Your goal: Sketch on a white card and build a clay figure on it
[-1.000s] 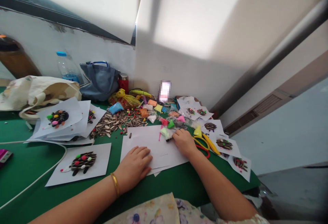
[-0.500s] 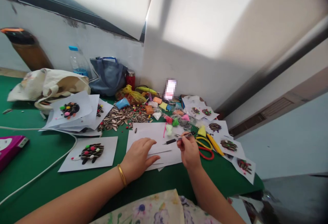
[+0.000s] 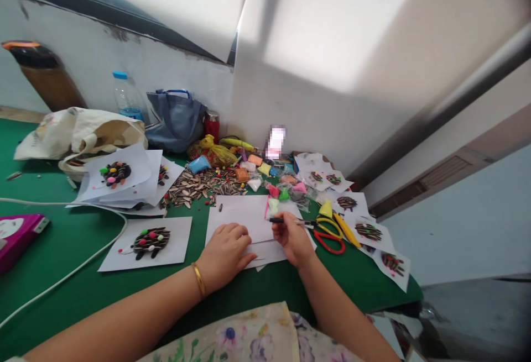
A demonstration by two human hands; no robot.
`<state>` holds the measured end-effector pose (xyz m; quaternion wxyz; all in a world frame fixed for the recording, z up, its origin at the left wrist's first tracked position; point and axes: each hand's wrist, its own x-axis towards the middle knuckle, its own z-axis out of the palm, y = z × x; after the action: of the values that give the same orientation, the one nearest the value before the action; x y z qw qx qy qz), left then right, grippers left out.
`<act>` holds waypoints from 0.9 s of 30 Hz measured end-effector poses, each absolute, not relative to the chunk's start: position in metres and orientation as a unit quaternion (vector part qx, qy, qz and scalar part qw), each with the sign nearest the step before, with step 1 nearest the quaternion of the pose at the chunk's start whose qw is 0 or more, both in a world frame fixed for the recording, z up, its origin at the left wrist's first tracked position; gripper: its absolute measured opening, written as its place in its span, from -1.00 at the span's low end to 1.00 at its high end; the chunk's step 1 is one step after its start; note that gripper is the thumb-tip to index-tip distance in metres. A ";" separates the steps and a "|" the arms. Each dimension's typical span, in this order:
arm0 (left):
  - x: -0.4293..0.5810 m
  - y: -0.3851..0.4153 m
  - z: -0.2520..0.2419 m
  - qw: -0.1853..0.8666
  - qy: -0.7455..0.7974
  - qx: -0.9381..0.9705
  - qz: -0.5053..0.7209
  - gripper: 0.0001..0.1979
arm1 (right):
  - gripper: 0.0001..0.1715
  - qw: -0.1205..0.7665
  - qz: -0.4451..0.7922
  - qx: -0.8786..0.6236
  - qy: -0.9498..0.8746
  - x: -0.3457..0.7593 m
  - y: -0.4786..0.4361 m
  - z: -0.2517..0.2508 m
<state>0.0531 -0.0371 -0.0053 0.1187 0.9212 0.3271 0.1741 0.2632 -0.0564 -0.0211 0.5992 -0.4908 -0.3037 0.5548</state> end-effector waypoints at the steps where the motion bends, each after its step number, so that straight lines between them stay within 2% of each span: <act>1: 0.052 -0.038 -0.007 0.105 0.325 0.925 0.165 -0.77 | -0.60 0.583 0.582 -0.483 -0.297 0.269 -0.049 -0.021; 5: 0.052 -0.043 -0.015 0.093 0.313 0.936 0.131 -0.64 | -0.57 0.571 0.597 -0.457 -0.329 0.279 -0.019 -0.029; 11: 0.053 -0.048 -0.022 0.087 0.309 0.942 0.097 -0.48 | -0.61 0.624 0.424 -0.492 -0.436 0.270 -0.009 -0.045; 13: 0.052 -0.047 -0.022 0.092 0.302 0.944 0.092 -0.48 | -0.64 0.609 0.411 -0.485 -0.474 0.266 -0.017 -0.045; 17: 0.050 -0.045 -0.021 0.099 0.285 0.948 0.097 -0.48 | -0.66 0.551 0.462 -0.466 -0.515 0.264 -0.024 -0.039; 21: 0.051 -0.047 -0.018 0.113 0.270 0.950 0.112 -0.60 | -0.68 0.531 0.321 -0.527 -0.582 0.269 -0.017 -0.031; 24: 0.048 -0.043 -0.014 0.119 0.272 0.946 0.129 -0.70 | -0.68 0.534 0.274 -0.535 -0.595 0.269 -0.021 -0.031; 27: 0.040 -0.030 -0.011 0.111 0.316 0.929 0.159 -0.63 | -0.67 0.532 0.223 -0.544 -0.609 0.266 -0.035 -0.031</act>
<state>0.0401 -0.0296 -0.0113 0.1110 0.9287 0.3159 0.1592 0.2663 -0.0352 -0.0305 0.5323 -0.5436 -0.6092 0.2235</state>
